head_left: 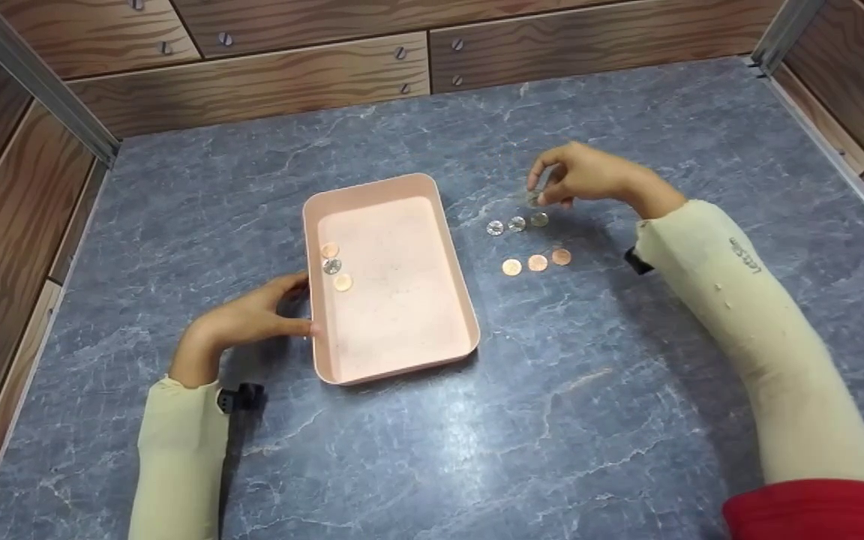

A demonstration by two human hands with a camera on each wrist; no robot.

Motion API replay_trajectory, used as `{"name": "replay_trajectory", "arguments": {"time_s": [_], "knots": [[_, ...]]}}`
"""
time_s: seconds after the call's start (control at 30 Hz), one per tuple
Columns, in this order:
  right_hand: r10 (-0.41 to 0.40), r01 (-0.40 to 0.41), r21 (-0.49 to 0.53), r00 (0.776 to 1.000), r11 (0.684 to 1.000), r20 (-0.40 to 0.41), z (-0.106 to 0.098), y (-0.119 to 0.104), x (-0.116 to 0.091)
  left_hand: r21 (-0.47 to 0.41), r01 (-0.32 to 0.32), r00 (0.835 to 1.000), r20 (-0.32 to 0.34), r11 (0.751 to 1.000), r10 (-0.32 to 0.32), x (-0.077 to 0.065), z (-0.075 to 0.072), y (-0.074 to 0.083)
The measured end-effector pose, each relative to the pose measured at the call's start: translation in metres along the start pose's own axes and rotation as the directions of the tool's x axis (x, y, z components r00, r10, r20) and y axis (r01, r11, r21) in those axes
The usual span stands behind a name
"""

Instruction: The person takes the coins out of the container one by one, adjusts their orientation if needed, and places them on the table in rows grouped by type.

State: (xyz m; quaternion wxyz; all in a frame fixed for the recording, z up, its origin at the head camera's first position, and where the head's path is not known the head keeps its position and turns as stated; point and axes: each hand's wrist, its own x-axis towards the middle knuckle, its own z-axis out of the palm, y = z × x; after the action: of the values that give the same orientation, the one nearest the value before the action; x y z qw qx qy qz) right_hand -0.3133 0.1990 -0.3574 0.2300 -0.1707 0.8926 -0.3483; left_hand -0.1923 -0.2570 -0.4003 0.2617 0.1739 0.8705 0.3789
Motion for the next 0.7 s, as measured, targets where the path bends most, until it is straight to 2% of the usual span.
{"name": "replay_trajectory", "arguments": {"time_s": [0.37,0.7], "knots": [[0.07,-0.069,0.036,0.997,0.997,-0.02,-0.004,0.029,-0.003,0.026,-0.001,1.0,-0.008,1.0,0.001,-0.001,0.0,0.0],[0.096,-0.094,0.055,0.995,0.994,-0.03,0.004,0.051,0.0,0.028,0.009,1.0,-0.011,1.0,-0.009,-0.001,0.0,0.0]]}}
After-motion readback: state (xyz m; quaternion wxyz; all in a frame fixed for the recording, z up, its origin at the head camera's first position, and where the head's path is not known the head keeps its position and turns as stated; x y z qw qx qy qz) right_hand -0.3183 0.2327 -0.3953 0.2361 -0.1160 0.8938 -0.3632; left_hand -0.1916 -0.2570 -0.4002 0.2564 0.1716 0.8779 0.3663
